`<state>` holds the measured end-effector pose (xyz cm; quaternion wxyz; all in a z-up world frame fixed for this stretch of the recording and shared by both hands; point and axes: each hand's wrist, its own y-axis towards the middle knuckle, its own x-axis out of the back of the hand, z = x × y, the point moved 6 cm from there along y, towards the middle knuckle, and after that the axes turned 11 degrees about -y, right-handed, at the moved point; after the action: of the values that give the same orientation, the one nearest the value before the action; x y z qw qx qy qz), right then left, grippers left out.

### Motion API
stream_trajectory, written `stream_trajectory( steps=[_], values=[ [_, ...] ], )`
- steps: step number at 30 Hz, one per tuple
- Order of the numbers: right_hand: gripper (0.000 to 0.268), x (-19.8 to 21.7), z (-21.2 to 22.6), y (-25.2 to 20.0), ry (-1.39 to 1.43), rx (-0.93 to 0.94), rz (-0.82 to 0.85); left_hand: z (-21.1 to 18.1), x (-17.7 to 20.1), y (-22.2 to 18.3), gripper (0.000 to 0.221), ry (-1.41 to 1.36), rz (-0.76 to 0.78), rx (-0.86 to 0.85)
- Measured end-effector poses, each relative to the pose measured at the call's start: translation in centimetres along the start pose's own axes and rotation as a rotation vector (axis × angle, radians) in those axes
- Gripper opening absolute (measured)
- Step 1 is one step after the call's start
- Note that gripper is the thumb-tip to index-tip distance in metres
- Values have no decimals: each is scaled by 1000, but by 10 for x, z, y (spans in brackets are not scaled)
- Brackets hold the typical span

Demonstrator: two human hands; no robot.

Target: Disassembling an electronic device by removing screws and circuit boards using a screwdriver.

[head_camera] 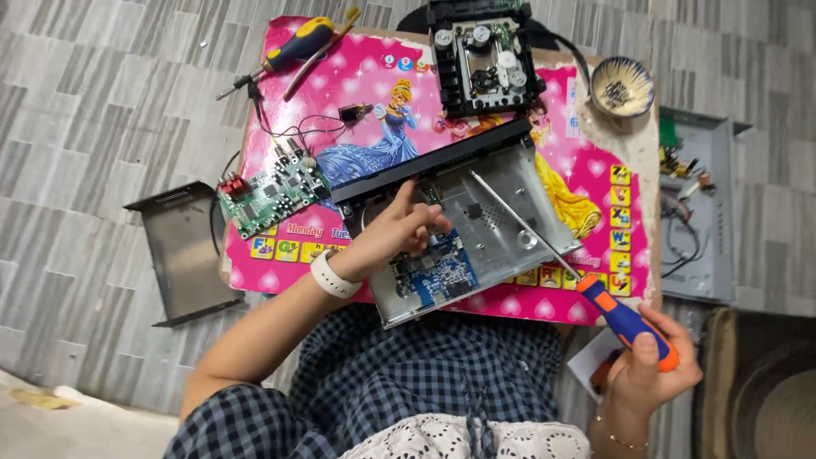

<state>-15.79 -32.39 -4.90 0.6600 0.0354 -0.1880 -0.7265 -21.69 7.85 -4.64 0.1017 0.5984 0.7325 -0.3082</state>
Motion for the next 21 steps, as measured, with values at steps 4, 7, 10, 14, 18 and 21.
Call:
stream_trajectory(
  steps=[4, 7, 10, 14, 18, 21],
  values=[
    [44, -4, 16, 3, 2, -23, -8, -2, -2, 1, 92, 59, -19, -54],
    [41, -4, 13, 3, 23, 0, -15, -7, -3, -3, 88, 80, -69, -5],
    [42, -7, 11, 2, 8, 14, 0, -10, -5, -5, 72, 74, -76, 21],
    [44, -9, 14, 0, -86, 30, 10, -3, -1, 0, 67, 123, -65, -21],
    [48, -13, 35, 1, -244, 36, 19, -5, -5, 0, 73, 171, -41, -26],
    [47, -10, 29, 1, -216, 25, 16, -9, -11, 1, 86, 300, -35, -8]
  ],
)
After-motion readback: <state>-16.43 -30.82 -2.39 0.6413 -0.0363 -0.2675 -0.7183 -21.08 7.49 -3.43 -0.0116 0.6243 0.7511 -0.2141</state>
